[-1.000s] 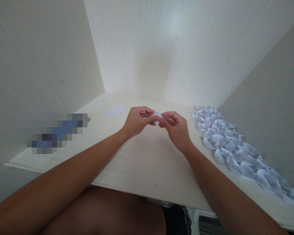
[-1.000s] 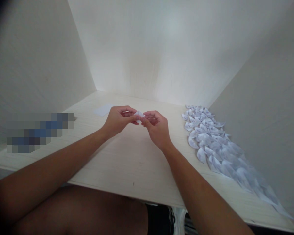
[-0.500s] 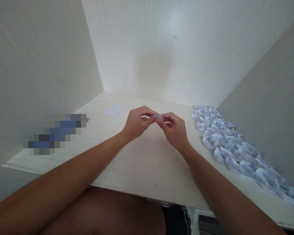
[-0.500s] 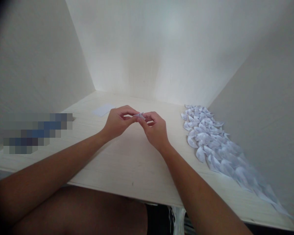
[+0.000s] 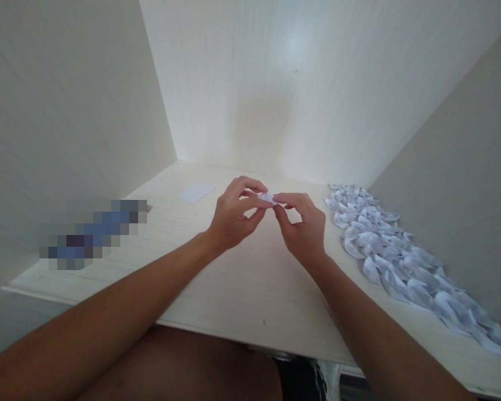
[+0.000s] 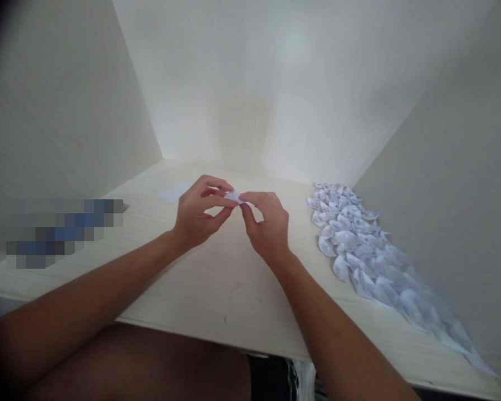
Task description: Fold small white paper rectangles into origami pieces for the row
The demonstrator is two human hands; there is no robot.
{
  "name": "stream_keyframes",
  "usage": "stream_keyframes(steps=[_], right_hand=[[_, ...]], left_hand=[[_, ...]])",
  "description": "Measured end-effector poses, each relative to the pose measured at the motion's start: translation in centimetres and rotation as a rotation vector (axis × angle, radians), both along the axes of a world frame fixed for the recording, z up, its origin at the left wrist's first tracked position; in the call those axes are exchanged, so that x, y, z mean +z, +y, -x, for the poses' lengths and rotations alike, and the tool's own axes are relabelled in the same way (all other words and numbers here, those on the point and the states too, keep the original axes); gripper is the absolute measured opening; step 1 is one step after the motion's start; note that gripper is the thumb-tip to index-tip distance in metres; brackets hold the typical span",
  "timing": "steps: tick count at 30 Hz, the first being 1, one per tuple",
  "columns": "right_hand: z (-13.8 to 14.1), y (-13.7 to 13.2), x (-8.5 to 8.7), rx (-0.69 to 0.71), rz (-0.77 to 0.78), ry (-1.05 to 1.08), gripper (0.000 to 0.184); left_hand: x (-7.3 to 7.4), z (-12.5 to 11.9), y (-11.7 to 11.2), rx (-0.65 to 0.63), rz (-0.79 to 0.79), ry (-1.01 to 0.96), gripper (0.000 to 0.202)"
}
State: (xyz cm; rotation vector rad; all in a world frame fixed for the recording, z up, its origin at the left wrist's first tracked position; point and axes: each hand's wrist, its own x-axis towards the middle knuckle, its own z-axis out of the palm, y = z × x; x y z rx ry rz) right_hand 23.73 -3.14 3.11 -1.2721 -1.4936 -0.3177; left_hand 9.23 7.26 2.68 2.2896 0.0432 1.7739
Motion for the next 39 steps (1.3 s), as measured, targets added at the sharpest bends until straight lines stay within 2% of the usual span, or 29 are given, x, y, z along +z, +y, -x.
stream_keyframes(steps=[4, 8, 12, 15, 18, 24, 30, 39], right_hand=[[0.1, 0.2, -0.2, 0.038, 0.013, 0.199, 0.008], [-0.1, 0.5, -0.7, 0.124, 0.024, 0.378, 0.003], [0.0, 0.8, -0.9, 0.127, 0.038, 0.453, 0.013], [0.1, 0.8, -0.9, 0.15, 0.05, 0.477, 0.02], [0.3, 0.7, -0.6, 0.196, 0.068, 0.545, 0.019], [0.7, 0.7, -0.2, 0.28, 0.094, 0.745, 0.022], [1.0, 0.8, -0.2, 0.349, 0.138, 0.965, 0.02], [1.5, 1.1, -0.4, 0.323, 0.123, 1.013, 0.027]], left_hand=[[0.0, -0.1, -0.2, 0.026, 0.061, -0.026, 0.019], [-0.1, -0.3, -0.1, -0.008, 0.176, -0.041, 0.008], [0.0, -0.4, -0.5, -0.051, 0.269, -0.044, 0.003], [0.1, -0.4, -0.9, -0.05, 0.275, -0.047, 0.004], [0.1, -0.5, -1.3, -0.109, 0.323, -0.069, 0.005], [-0.4, -1.0, -1.8, -0.269, 0.578, -0.105, 0.012], [-0.6, -1.3, -2.0, -0.296, 0.682, -0.118, 0.007], [-0.7, -2.0, -2.7, -0.273, 0.832, -0.15, 0.008]])
